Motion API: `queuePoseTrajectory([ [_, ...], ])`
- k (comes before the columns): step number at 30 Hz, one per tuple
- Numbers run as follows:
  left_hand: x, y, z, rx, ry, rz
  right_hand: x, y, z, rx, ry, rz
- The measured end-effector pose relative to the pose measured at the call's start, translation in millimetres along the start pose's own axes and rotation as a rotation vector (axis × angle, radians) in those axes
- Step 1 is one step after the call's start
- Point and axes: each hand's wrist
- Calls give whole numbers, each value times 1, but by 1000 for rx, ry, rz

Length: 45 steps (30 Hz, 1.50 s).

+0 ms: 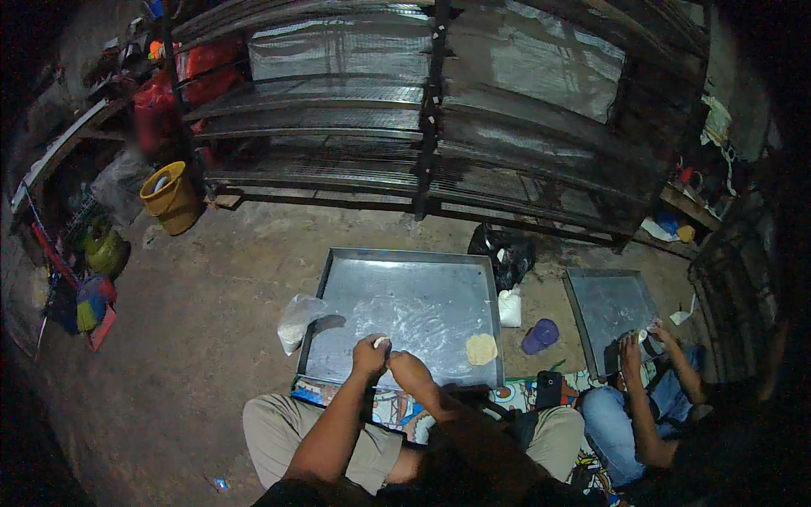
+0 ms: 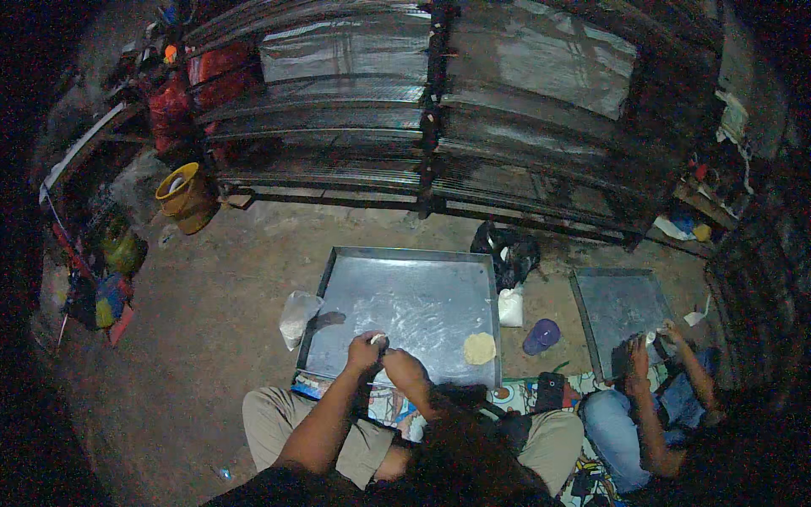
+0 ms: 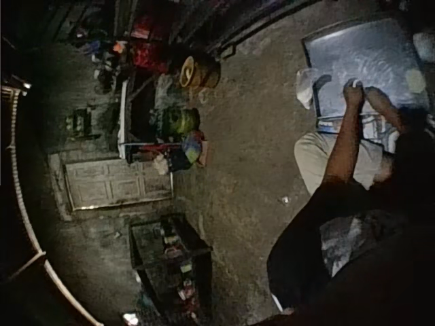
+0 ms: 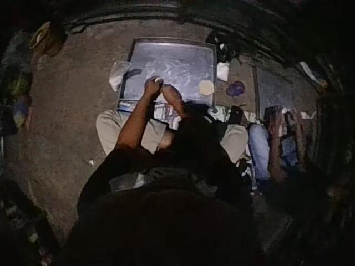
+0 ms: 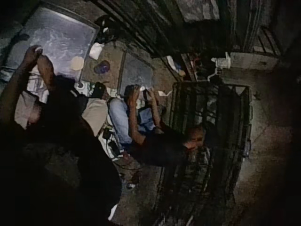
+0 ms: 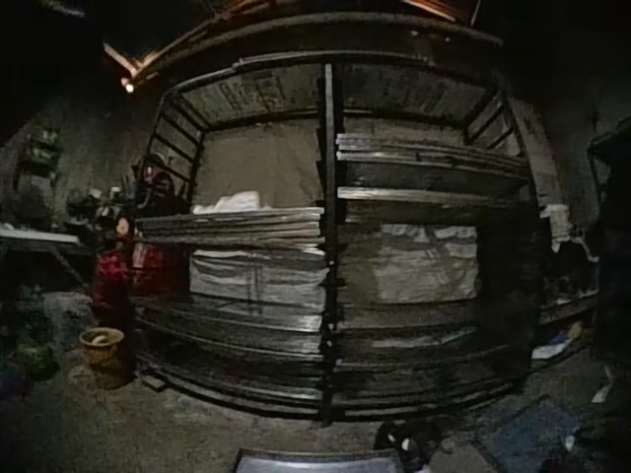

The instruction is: The person, while sitting, uses their hands to knead and shape pieces of dough on a metal tray, using flour to prevent sticking.

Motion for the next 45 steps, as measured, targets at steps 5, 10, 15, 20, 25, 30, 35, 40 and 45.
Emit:
queuePoseTrajectory([
  [5, 1, -6, 3, 106, 96, -47, 5, -2, 10, -7, 113, 34],
  [10, -6, 3, -11, -39, 68, 28, -5, 13, -21, -42, 163, -103],
  [15, -19, 4, -30, -90, 142, 18, -11, -5, -48, 743, 494, -374],
  [20, -15, 0, -24, -148, 157, 62, 5, -24, -31, 1780, 785, -643],
  [25, -30, 5, -48, 117, 144, 233, -2, -11, -55, 1528, 753, -504],
  [30, -35, -4, -43, 72, 296, 304, 7, -27, -40, 1565, 695, -547],
  [35, -46, 6, -61, -133, 408, 230, 2, -39, -52, 1399, 593, -549],
  [40, -28, 3, -39, -366, -125, 536, 10, -65, -35, 491, 676, -426],
  [45, -11, 9, -21, -1013, -470, 852, 16, -56, -14, 490, 262, -362],
])
Point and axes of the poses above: each hand's wrist, its own x-axis towards the middle knuckle, its own y-axis out of the palm, z = x × y, and after that the axes turned 12 degrees about -y, right-handed
